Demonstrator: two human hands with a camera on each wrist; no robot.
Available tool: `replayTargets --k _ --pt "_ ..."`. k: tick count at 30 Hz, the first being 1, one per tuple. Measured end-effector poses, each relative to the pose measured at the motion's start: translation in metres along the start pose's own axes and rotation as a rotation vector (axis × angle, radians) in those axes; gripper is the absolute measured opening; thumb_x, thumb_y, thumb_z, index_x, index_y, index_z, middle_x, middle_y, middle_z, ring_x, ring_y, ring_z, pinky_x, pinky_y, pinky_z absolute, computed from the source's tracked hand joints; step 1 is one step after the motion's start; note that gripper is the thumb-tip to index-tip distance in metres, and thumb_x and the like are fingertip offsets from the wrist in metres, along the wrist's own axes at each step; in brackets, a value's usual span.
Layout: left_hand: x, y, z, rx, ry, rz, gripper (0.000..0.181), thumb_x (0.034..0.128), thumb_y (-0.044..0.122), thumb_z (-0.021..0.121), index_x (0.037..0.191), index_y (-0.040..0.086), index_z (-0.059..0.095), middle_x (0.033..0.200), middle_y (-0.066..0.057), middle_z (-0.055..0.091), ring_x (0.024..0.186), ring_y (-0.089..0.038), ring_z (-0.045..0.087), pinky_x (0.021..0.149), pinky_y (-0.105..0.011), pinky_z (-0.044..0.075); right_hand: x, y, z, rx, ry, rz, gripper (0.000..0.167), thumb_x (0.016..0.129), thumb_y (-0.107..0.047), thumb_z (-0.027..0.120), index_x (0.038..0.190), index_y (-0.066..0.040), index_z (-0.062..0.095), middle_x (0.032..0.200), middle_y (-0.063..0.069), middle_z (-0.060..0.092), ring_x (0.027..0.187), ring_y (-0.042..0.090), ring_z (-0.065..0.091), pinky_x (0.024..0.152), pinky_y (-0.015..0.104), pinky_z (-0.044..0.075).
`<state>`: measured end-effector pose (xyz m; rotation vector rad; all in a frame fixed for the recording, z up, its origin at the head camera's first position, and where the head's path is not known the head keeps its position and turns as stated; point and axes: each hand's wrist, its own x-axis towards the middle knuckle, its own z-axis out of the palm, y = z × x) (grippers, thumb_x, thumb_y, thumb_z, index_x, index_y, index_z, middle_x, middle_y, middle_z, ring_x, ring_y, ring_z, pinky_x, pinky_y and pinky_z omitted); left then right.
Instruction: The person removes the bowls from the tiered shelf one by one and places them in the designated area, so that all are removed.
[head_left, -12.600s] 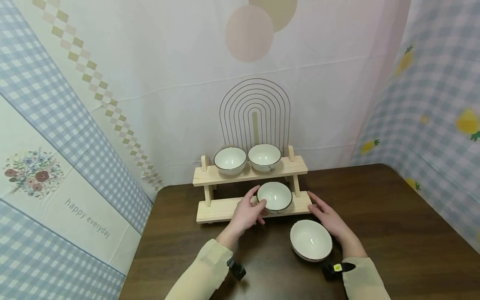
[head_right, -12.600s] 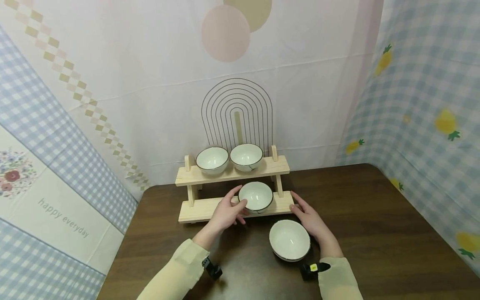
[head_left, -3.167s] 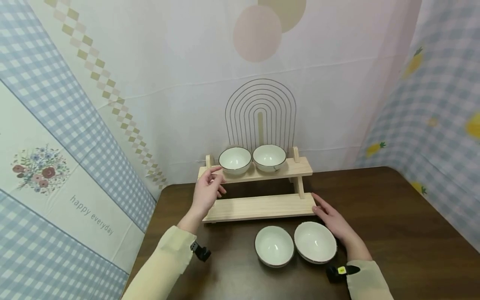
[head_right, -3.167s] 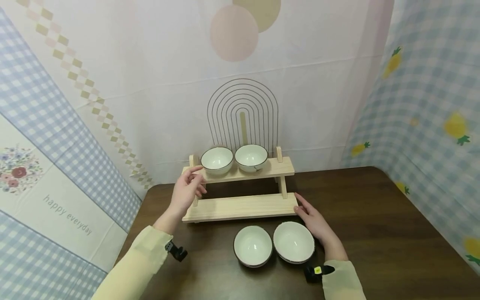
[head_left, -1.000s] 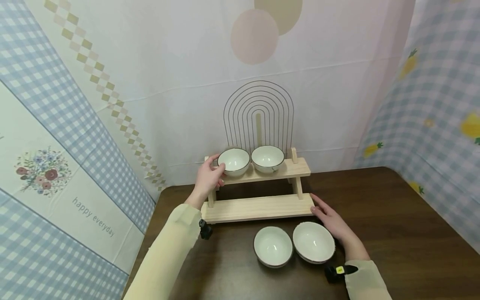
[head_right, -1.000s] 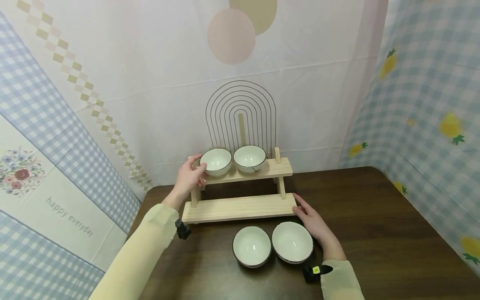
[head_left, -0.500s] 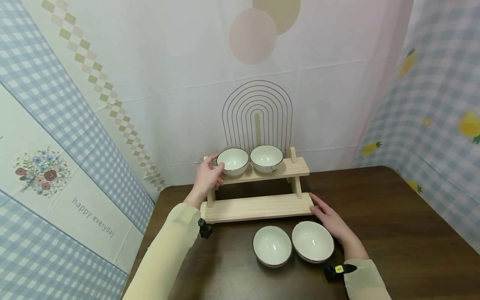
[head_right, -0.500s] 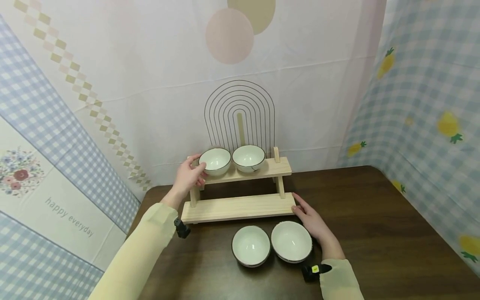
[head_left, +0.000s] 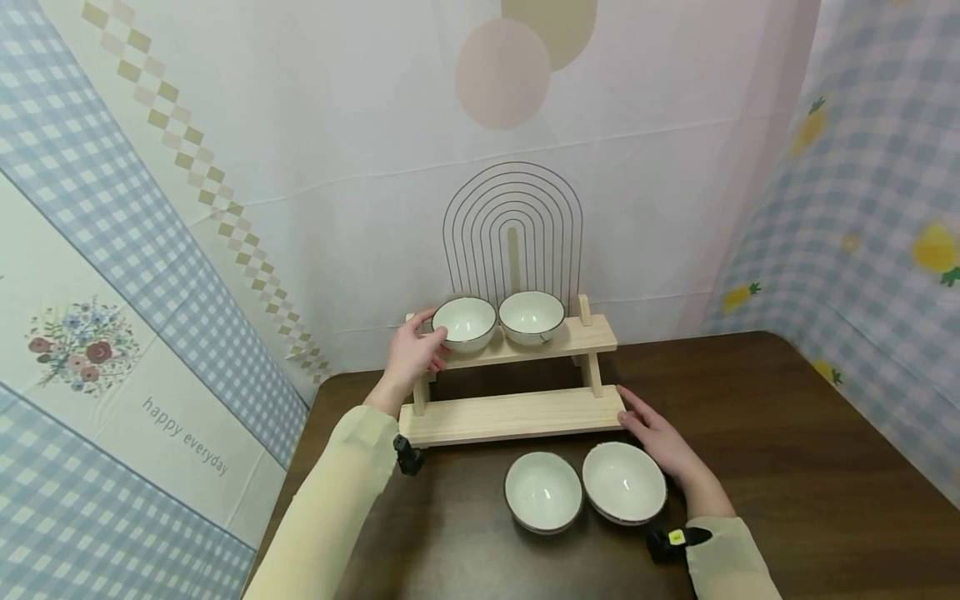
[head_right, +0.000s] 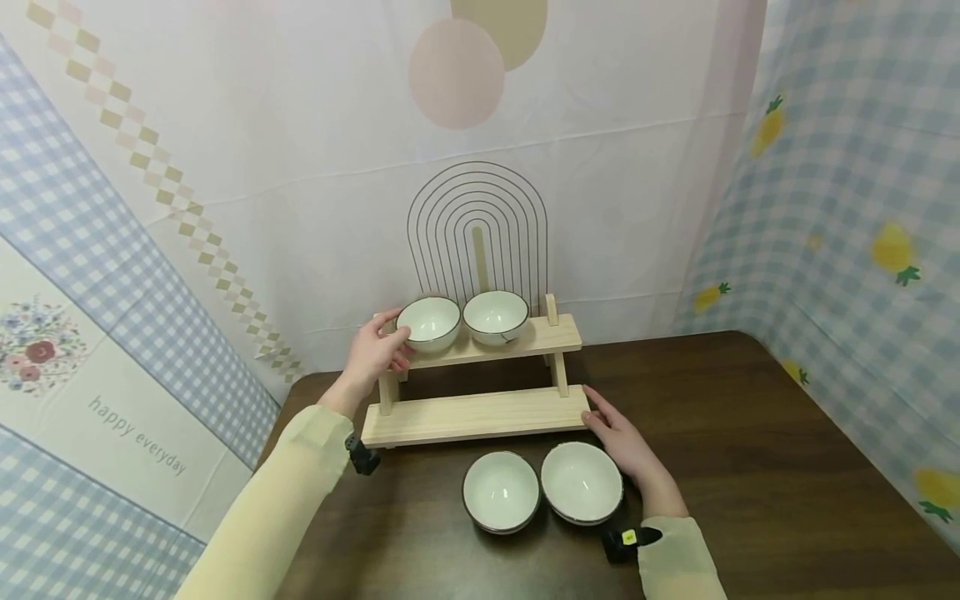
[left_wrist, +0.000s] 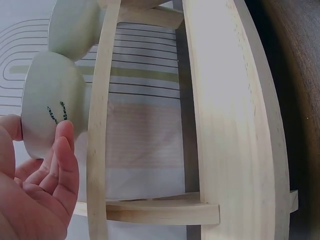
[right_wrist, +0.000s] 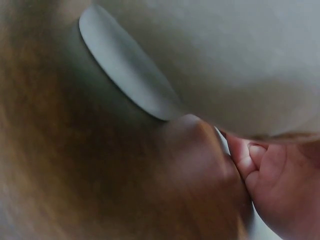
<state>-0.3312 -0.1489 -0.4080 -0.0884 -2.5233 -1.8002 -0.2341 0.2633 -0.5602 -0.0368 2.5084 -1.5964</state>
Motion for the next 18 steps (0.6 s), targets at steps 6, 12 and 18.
replayTargets --k 6,12,18 --pt "0.001 -0.006 0.001 -0.076 -0.002 0.002 0.061 0.1001 0.016 0.060 0.160 0.012 0.049 0.086 -0.019 0.076 0.052 -0.016 0.066 0.056 -0.033 0.057 0.001 0.000 0.000 -0.006 0.003 -0.001 0.075 0.111 -0.056 0.048 0.173 -0.023 0.020 0.169 0.030 0.029 0.151 0.051 0.034 0.119 0.073 0.026" --pt "0.002 -0.011 0.002 -0.136 0.012 0.004 0.062 0.0994 0.013 0.059 0.160 0.012 0.049 0.082 -0.017 0.075 0.050 -0.015 0.065 0.054 -0.029 0.054 0.002 -0.002 -0.001 -0.008 0.001 0.007 0.076 0.111 -0.056 0.047 0.174 -0.024 0.019 0.171 0.029 0.025 0.153 0.052 0.029 0.119 0.074 0.024" --pt "0.000 -0.013 0.005 -0.177 0.057 -0.016 0.063 0.0981 0.009 0.058 0.160 0.011 0.049 0.076 -0.013 0.074 0.050 -0.016 0.065 0.054 -0.029 0.055 0.004 -0.002 -0.001 -0.012 0.000 0.001 0.075 0.112 -0.056 0.047 0.173 -0.023 0.019 0.169 0.030 0.028 0.152 0.052 0.032 0.119 0.073 0.026"
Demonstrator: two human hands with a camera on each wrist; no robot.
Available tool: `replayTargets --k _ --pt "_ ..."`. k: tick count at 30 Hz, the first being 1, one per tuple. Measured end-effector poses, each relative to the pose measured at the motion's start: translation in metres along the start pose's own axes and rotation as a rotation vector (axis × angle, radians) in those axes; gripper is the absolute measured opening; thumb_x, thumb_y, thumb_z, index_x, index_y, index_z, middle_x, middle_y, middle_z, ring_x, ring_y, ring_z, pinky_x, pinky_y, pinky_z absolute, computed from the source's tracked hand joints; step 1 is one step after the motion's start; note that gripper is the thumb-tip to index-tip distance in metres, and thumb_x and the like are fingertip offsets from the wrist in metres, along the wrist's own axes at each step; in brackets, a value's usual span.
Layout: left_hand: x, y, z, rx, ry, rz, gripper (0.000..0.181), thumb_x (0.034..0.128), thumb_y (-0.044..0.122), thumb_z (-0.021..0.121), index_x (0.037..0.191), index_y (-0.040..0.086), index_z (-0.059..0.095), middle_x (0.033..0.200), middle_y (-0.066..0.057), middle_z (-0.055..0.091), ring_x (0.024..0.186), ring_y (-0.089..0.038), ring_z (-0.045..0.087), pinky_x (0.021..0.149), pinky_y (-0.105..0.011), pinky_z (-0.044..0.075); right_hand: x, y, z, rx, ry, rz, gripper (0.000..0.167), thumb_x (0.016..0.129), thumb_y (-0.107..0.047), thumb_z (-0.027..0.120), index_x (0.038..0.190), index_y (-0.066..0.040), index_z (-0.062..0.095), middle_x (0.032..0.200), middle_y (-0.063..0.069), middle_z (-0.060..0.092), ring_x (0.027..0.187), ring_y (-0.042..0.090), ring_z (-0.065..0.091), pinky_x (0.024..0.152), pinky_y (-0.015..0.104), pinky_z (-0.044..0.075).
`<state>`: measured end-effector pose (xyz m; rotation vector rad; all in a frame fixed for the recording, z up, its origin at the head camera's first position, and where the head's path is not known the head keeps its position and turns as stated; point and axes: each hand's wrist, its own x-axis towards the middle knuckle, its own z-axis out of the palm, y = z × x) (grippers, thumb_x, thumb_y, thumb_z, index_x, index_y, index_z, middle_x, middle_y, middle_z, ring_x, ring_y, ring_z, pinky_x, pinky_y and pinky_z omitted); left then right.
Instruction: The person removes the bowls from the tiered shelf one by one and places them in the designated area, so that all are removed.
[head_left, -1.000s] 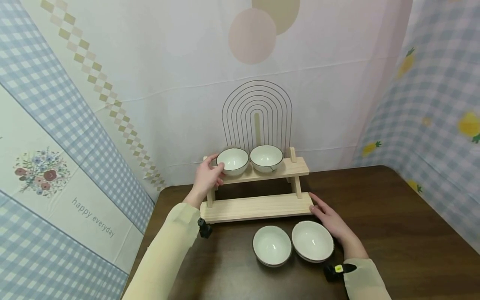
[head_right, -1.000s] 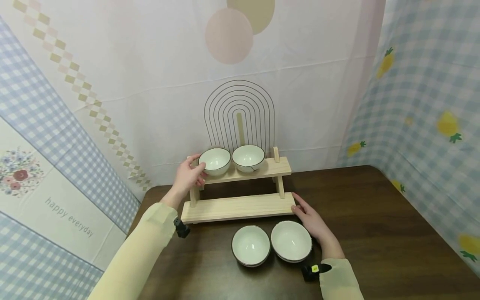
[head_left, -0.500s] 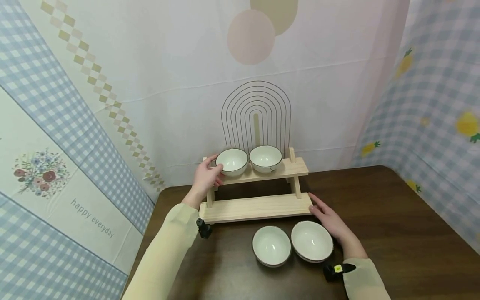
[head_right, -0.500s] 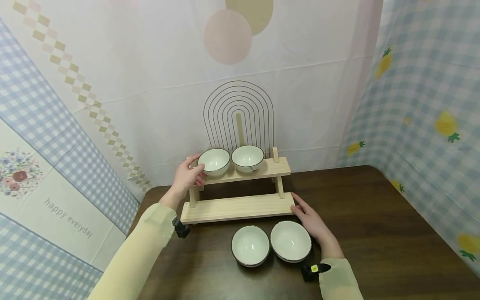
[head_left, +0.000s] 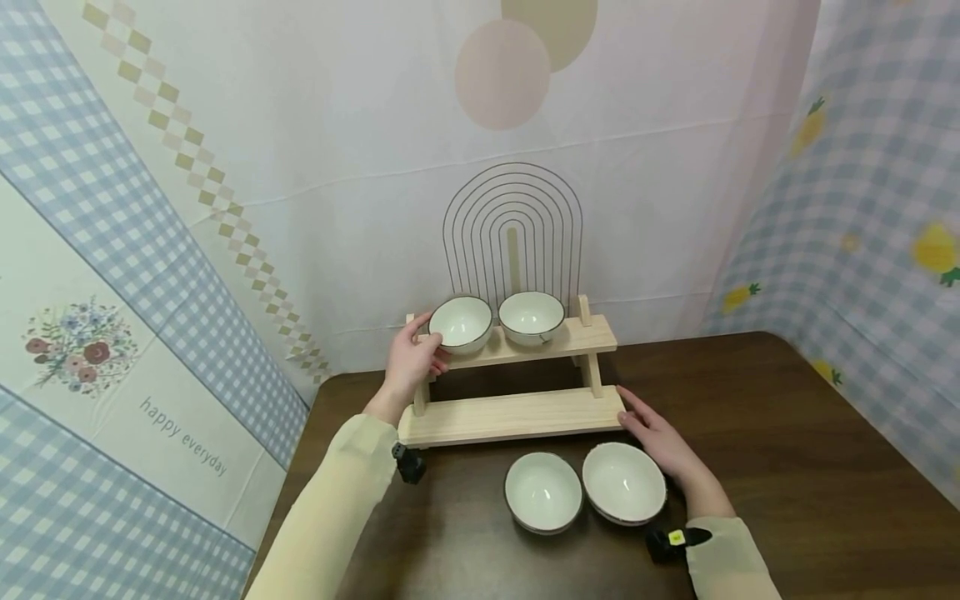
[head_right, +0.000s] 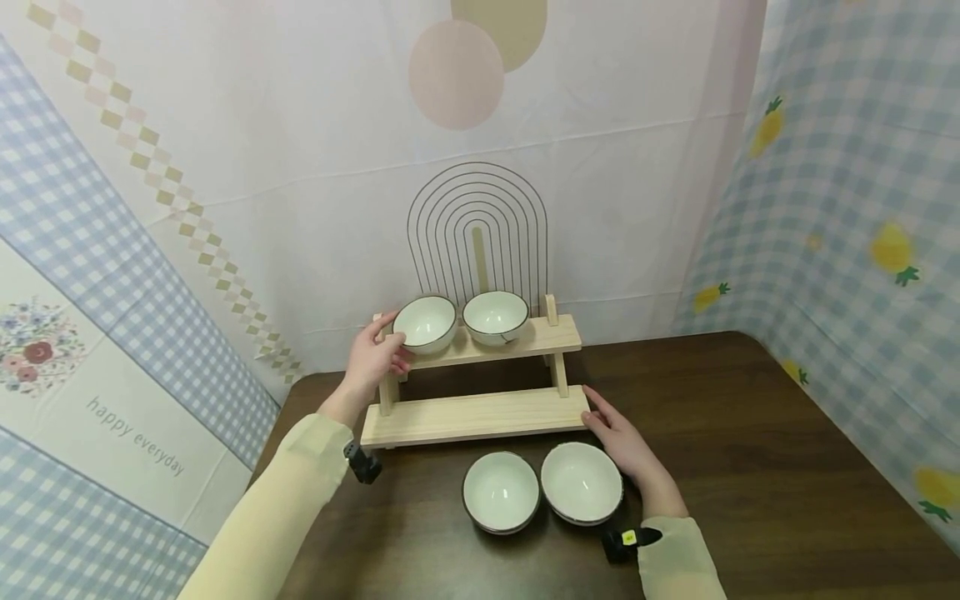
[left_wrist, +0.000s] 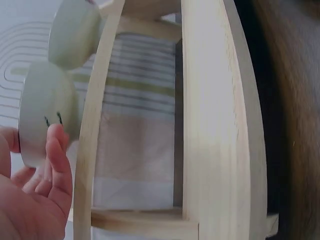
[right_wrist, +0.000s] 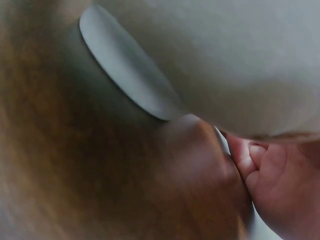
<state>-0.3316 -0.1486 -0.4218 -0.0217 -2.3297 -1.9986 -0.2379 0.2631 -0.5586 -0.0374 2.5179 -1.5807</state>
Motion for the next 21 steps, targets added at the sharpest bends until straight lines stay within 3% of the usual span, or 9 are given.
replayTargets --k 10,21 --pt "-0.012 0.001 0.009 -0.061 0.070 -0.016 0.062 0.0982 0.006 0.054 0.160 0.010 0.048 0.070 -0.011 0.071 0.051 -0.014 0.066 0.055 -0.026 0.057 -0.002 0.000 0.000 0.009 0.007 -0.014 0.075 0.111 -0.056 0.048 0.173 -0.023 0.020 0.170 0.029 0.027 0.152 0.051 0.033 0.119 0.073 0.026" --pt "-0.027 -0.003 0.008 -0.221 0.100 -0.051 0.063 0.0967 0.001 0.052 0.159 0.008 0.048 0.069 -0.012 0.071 0.051 -0.014 0.066 0.052 -0.023 0.056 -0.006 -0.001 0.001 0.008 0.011 -0.004 0.074 0.112 -0.055 0.047 0.173 -0.024 0.020 0.171 0.029 0.025 0.154 0.052 0.029 0.120 0.073 0.024"
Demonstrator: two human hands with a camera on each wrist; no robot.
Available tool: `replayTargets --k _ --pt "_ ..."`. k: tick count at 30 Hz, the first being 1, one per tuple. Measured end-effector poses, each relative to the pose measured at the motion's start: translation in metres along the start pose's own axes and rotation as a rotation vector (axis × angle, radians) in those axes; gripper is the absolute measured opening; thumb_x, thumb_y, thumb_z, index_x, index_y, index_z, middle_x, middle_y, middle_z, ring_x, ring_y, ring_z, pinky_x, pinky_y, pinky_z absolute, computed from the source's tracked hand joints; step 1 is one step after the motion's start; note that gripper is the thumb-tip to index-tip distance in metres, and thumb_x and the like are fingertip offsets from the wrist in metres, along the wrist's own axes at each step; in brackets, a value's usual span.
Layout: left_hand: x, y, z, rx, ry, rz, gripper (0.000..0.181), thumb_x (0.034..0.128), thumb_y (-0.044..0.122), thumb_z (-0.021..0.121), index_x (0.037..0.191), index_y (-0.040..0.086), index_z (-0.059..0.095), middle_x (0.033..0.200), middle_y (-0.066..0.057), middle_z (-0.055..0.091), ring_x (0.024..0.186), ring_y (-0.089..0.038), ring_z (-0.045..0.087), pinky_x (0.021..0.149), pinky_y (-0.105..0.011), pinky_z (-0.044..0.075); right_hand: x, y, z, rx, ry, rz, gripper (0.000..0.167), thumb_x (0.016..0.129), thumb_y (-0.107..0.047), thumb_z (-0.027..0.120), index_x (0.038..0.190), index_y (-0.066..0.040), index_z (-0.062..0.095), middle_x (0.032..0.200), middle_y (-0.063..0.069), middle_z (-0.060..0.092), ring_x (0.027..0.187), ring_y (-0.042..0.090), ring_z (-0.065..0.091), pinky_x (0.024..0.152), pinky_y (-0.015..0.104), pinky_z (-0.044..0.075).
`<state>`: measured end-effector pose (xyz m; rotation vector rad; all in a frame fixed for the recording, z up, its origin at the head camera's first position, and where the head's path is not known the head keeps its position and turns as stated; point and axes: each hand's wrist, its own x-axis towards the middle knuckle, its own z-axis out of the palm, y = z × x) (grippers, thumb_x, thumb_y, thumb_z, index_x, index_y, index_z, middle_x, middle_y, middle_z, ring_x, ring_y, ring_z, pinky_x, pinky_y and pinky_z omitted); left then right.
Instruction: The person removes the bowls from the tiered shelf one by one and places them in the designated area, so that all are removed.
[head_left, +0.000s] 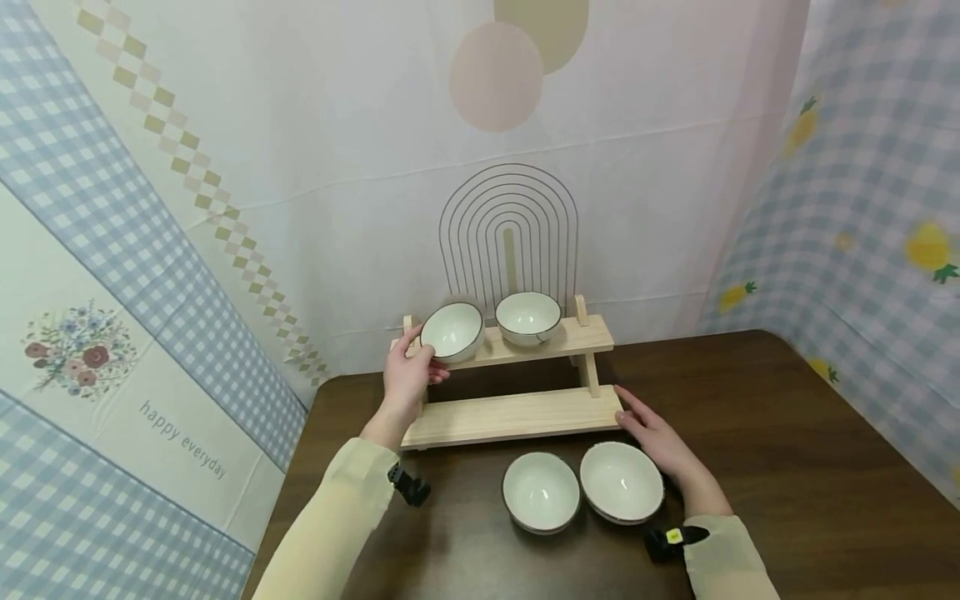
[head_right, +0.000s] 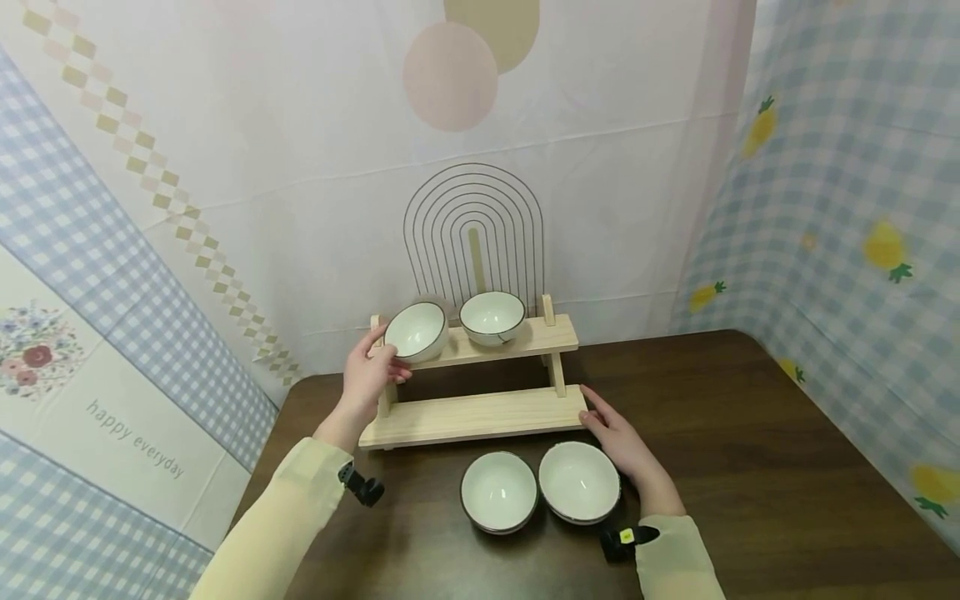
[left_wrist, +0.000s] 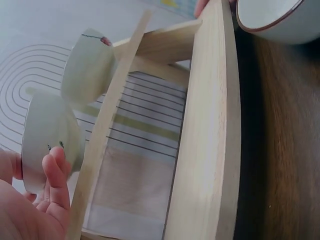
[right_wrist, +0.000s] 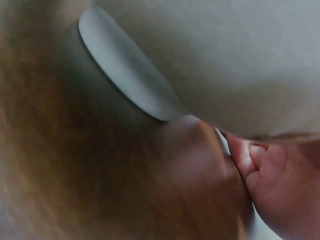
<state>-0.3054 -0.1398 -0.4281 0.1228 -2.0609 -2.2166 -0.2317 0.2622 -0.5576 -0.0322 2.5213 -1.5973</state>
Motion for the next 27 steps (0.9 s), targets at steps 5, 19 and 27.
replayTargets --k 5,19,27 --pt "-0.004 -0.005 -0.002 -0.046 0.025 0.003 0.063 0.0970 0.000 0.052 0.159 0.008 0.047 0.069 -0.010 0.071 0.050 -0.014 0.066 0.053 -0.023 0.056 0.004 0.000 -0.002 -0.004 -0.007 0.000 0.073 0.112 -0.054 0.046 0.173 -0.024 0.020 0.171 0.029 0.025 0.154 0.052 0.028 0.120 0.074 0.024" --pt "-0.019 -0.012 -0.009 -0.072 0.052 0.034 0.063 0.0968 -0.002 0.054 0.158 0.010 0.050 0.071 -0.014 0.073 0.053 -0.017 0.069 0.053 -0.024 0.056 0.017 0.001 -0.009 -0.002 -0.028 -0.015 0.075 0.112 -0.056 0.046 0.173 -0.023 0.019 0.173 0.028 0.021 0.155 0.052 0.026 0.120 0.074 0.022" --pt "-0.033 -0.024 -0.014 -0.031 0.043 0.059 0.060 0.0988 -0.001 0.055 0.157 0.011 0.051 0.074 -0.016 0.074 0.057 -0.016 0.071 0.055 -0.025 0.057 0.023 0.003 -0.011 0.004 -0.028 -0.026 0.074 0.112 -0.054 0.046 0.173 -0.023 0.021 0.172 0.027 0.023 0.154 0.051 0.028 0.120 0.073 0.023"
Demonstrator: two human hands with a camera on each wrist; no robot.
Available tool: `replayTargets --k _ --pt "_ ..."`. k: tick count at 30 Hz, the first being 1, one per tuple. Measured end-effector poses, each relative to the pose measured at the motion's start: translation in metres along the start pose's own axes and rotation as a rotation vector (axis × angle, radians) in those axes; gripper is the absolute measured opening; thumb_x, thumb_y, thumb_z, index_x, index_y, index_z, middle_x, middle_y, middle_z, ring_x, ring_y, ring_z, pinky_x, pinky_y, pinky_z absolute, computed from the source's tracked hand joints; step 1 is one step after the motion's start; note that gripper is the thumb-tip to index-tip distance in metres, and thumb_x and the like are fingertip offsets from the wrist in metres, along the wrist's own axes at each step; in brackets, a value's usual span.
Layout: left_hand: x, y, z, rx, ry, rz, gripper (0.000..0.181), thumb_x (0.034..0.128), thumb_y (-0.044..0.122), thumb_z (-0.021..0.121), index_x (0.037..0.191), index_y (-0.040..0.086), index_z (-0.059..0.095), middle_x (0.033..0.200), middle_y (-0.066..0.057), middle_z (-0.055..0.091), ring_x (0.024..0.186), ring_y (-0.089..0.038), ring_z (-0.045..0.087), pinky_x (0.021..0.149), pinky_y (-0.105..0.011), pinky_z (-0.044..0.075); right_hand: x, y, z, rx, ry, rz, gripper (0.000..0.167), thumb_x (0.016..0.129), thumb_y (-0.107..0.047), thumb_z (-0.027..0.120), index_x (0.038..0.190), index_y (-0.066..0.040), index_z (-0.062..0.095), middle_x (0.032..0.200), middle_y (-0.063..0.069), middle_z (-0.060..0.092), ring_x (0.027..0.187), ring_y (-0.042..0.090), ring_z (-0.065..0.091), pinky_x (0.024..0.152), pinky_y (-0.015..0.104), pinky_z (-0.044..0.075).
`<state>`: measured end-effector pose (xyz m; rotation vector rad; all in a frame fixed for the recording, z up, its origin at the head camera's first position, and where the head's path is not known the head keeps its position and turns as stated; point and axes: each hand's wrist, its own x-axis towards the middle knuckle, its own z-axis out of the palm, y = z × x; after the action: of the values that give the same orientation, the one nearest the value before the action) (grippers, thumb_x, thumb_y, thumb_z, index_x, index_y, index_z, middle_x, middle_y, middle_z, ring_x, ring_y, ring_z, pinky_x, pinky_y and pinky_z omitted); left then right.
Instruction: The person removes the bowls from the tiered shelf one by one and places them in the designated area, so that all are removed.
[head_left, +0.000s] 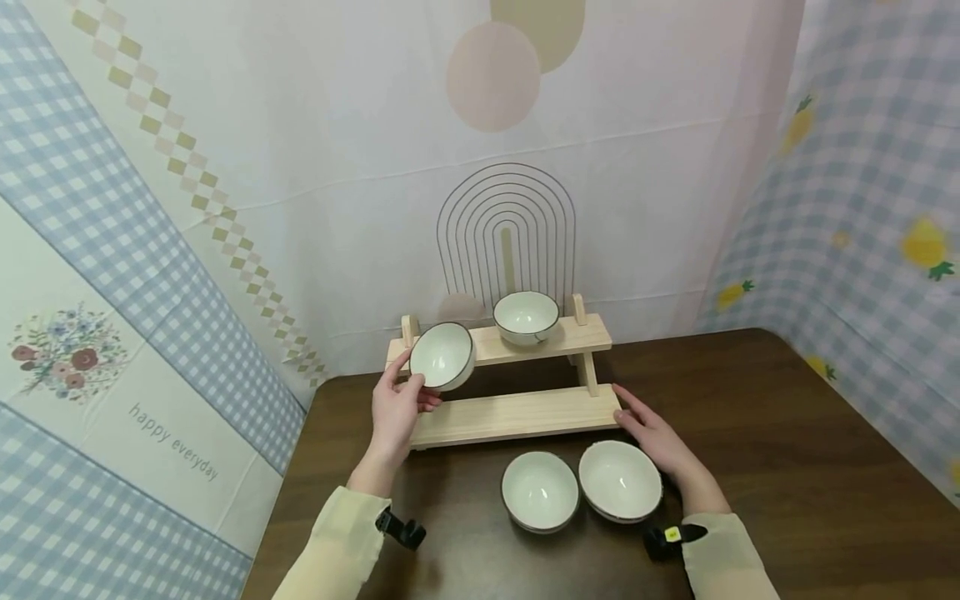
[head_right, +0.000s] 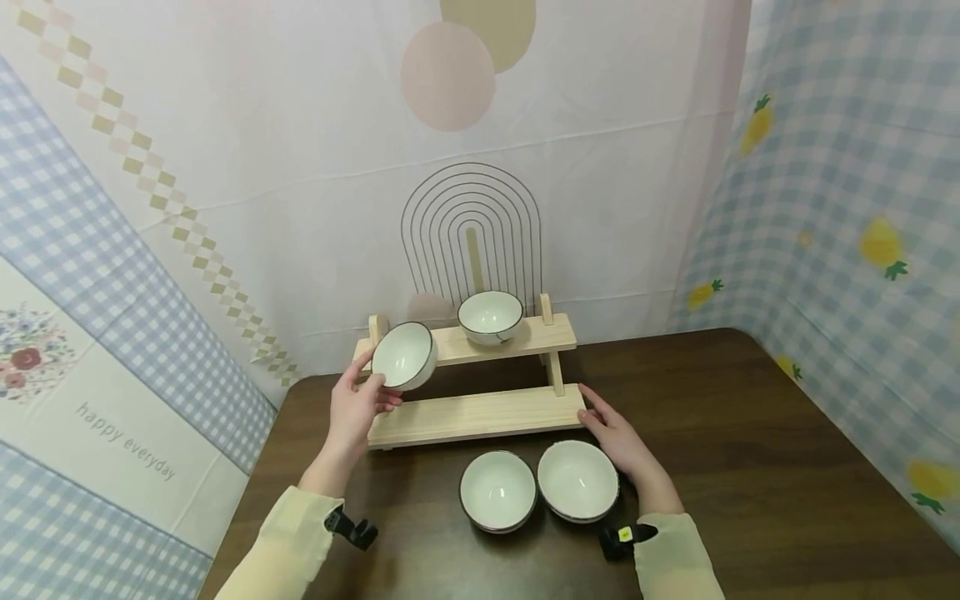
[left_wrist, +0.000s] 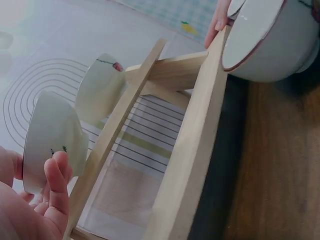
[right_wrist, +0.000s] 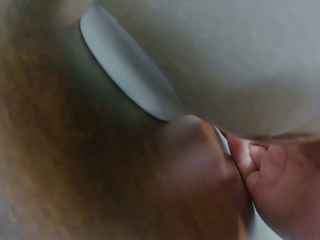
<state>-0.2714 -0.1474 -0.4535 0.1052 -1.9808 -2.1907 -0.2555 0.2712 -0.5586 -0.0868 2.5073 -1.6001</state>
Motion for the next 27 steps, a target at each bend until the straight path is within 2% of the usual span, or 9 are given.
replayTargets --k 11,17,23,27 --pt "-0.028 -0.025 -0.007 0.042 -0.059 -0.043 0.061 0.0969 -0.003 0.055 0.157 0.006 0.051 0.077 -0.020 0.075 0.058 -0.015 0.069 0.056 -0.025 0.057 0.001 0.001 0.000 -0.002 0.002 -0.006 0.073 0.113 -0.054 0.045 0.173 -0.023 0.020 0.173 0.027 0.022 0.155 0.052 0.026 0.120 0.074 0.022" --pt "-0.039 -0.036 -0.015 0.074 -0.102 -0.055 0.061 0.0966 -0.005 0.055 0.157 0.004 0.051 0.075 -0.019 0.074 0.056 -0.014 0.068 0.054 -0.023 0.055 0.002 0.003 0.001 -0.003 0.017 -0.037 0.071 0.113 -0.051 0.047 0.173 -0.021 0.023 0.164 0.029 0.038 0.148 0.048 0.039 0.118 0.070 0.029" --pt "-0.044 -0.041 -0.025 0.134 -0.190 -0.067 0.059 0.0960 -0.006 0.055 0.154 0.000 0.053 0.072 -0.020 0.073 0.053 -0.016 0.067 0.052 -0.024 0.054 0.002 0.004 0.001 -0.016 0.021 -0.042 0.071 0.113 -0.051 0.047 0.173 -0.022 0.023 0.164 0.029 0.038 0.149 0.048 0.038 0.118 0.070 0.029" --pt "-0.043 -0.043 -0.031 0.165 -0.263 -0.097 0.057 0.0961 -0.005 0.057 0.152 0.005 0.057 0.069 -0.018 0.071 0.054 -0.018 0.067 0.052 -0.025 0.054 0.002 0.004 0.000 -0.016 0.024 -0.039 0.071 0.113 -0.051 0.047 0.173 -0.020 0.023 0.166 0.029 0.035 0.150 0.049 0.036 0.119 0.071 0.028"
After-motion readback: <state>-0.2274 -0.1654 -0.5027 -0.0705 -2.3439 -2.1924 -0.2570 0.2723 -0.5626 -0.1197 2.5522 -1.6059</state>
